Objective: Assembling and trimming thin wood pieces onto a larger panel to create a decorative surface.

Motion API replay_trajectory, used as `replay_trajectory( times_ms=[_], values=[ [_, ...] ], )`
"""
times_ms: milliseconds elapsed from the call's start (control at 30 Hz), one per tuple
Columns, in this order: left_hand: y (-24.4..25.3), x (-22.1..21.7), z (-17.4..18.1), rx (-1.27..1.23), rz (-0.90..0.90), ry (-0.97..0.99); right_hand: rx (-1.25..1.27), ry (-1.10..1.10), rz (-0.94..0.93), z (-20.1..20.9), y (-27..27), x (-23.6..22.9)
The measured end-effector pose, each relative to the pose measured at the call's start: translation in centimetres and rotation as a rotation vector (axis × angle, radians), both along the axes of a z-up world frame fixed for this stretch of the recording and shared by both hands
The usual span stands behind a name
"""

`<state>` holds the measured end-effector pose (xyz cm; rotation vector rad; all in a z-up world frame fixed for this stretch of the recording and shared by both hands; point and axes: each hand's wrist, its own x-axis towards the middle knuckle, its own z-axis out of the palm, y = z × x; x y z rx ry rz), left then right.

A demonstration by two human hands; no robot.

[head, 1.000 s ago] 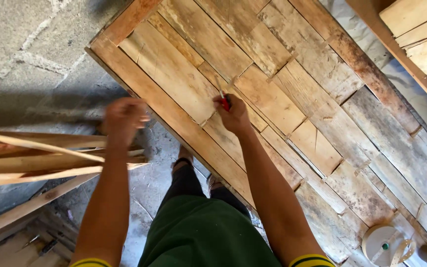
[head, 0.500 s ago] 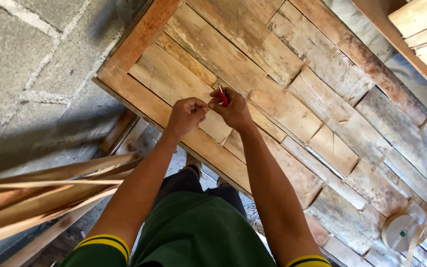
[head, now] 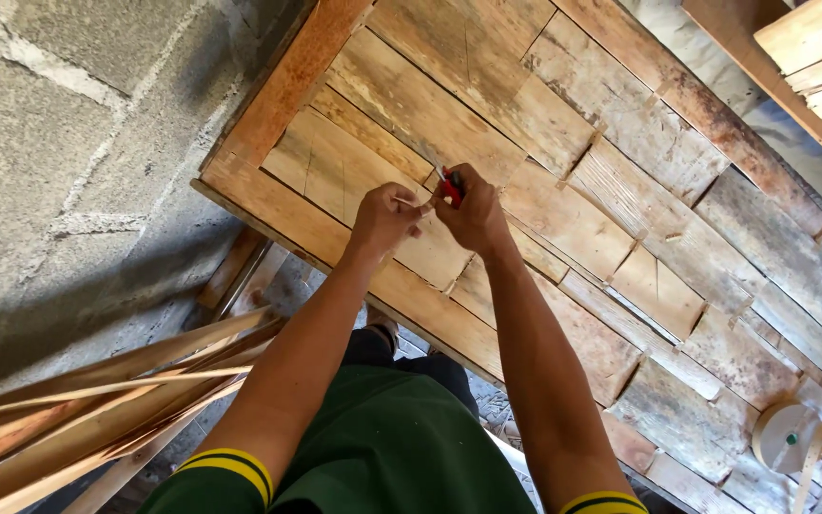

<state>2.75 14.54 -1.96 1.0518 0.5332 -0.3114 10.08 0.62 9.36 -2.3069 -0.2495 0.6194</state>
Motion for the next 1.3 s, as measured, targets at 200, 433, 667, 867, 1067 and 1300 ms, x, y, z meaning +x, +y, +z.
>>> replay_trajectory(
  times_ms=[200, 433, 667, 867, 1067, 1300],
  values=[
    [-1.2, 1.2, -3.0, -0.18, 0.065, 0.093, 0.055, -0.034, -0.03, -2.6, -1.0, 1.6],
    [0.1, 1.8, 1.4, -0.064, 0.007, 0.304, -0.131, -0.084, -0.121, -2.3, -0.7, 3.9],
    [-1.6, 2.2, -1.3, -0.011, 0.114, 0.261, -0.228, -0.174, -0.032, -5.0, -0.4, 5.4],
    [-0.8, 3.6, 0.7, 0.271, -0.028, 0.335, -0.416, -0.143, -0.005, -6.1, 0.0, 6.2],
    [-1.1, 4.0, 0.4, 0.325, -0.04, 0.369, -0.482, -0.138, 0.045, -6.3, 0.4, 6.3],
    [-1.1, 4.4, 0.4, 0.332, -0.058, 0.378, -0.521, -0.204, 0.114, -6.4, 0.8, 5.9]
  ],
)
